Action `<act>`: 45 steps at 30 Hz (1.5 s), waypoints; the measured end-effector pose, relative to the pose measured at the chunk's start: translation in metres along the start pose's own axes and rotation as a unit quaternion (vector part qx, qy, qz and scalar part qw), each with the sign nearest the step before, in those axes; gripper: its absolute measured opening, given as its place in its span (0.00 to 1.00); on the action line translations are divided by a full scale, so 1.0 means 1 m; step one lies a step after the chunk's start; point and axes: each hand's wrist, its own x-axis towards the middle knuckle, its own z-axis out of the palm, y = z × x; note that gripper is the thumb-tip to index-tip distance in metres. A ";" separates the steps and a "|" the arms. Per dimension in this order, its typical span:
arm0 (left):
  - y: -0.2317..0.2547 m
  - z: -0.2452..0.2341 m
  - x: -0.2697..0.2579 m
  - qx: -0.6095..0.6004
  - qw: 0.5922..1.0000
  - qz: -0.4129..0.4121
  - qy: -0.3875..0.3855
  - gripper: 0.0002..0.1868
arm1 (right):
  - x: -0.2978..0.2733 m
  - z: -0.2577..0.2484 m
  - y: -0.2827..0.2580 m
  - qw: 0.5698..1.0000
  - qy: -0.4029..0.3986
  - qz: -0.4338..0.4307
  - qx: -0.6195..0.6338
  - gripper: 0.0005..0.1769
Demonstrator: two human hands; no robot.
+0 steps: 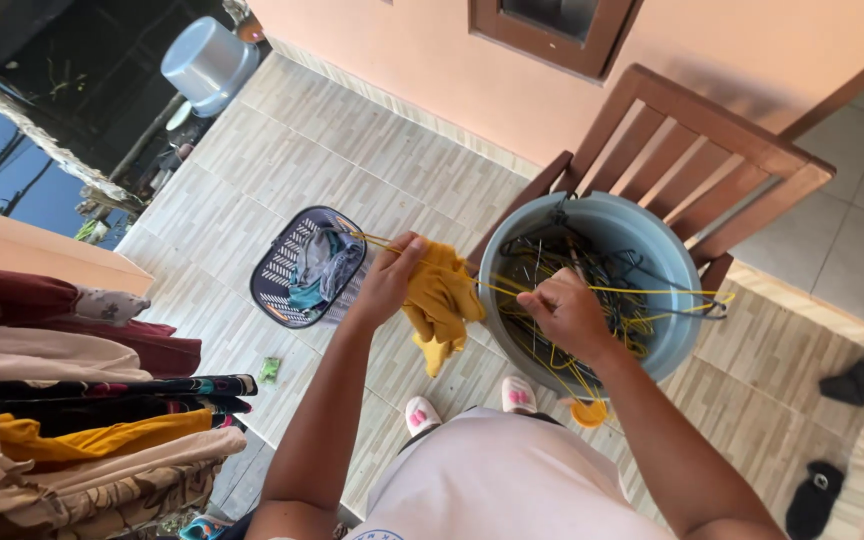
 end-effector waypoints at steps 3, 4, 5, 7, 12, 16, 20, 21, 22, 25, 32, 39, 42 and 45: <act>0.035 0.003 -0.007 0.085 0.990 0.022 -0.106 0.15 | -0.001 0.030 0.017 0.995 -0.008 0.044 0.084 0.20; 0.050 0.010 -0.009 0.088 0.990 0.027 -0.104 0.15 | 0.001 0.044 0.027 0.996 -0.007 0.039 0.085 0.20; 0.065 0.016 -0.013 0.155 0.977 0.033 -0.139 0.14 | 0.000 0.058 0.035 0.989 -0.009 0.086 0.116 0.19; 0.089 0.030 -0.020 0.224 0.959 0.040 -0.171 0.13 | 0.006 0.083 0.043 0.980 -0.011 0.130 0.149 0.20; 0.124 0.051 -0.031 0.367 0.905 -0.019 -0.214 0.11 | 0.043 0.104 0.035 0.826 -0.185 0.254 0.467 0.37; 0.133 0.027 -0.036 0.399 0.896 -0.021 -0.194 0.13 | 0.073 0.070 0.003 0.750 -0.256 0.332 0.511 0.38; 0.171 0.023 -0.050 0.441 0.887 -0.015 -0.137 0.14 | 0.097 0.051 0.010 0.719 -0.149 0.260 0.627 0.30; 0.185 0.027 -0.054 0.467 0.877 -0.045 -0.107 0.16 | 0.102 0.048 0.014 0.735 -0.062 0.258 0.623 0.30; 0.193 0.027 -0.056 0.468 0.876 -0.046 -0.103 0.16 | 0.108 0.034 0.008 0.734 -0.065 0.256 0.625 0.30; 0.214 0.027 -0.061 0.517 0.848 -0.075 -0.084 0.21 | 0.125 -0.006 -0.010 0.782 -0.036 0.174 0.598 0.29; 0.238 0.027 -0.075 0.499 0.867 -0.016 0.004 0.14 | 0.151 -0.021 -0.080 0.605 0.049 0.083 0.791 0.32; 0.264 0.011 -0.109 0.494 0.862 0.082 0.081 0.11 | 0.175 0.077 -0.130 0.726 0.088 0.106 0.673 0.29; 0.271 -0.035 -0.129 0.455 0.865 0.181 0.110 0.09 | 0.184 0.106 -0.102 0.889 0.065 -0.006 0.453 0.30; 0.284 -0.051 -0.141 0.503 0.825 0.163 0.200 0.10 | 0.206 0.076 -0.107 0.965 0.127 -0.003 0.230 0.26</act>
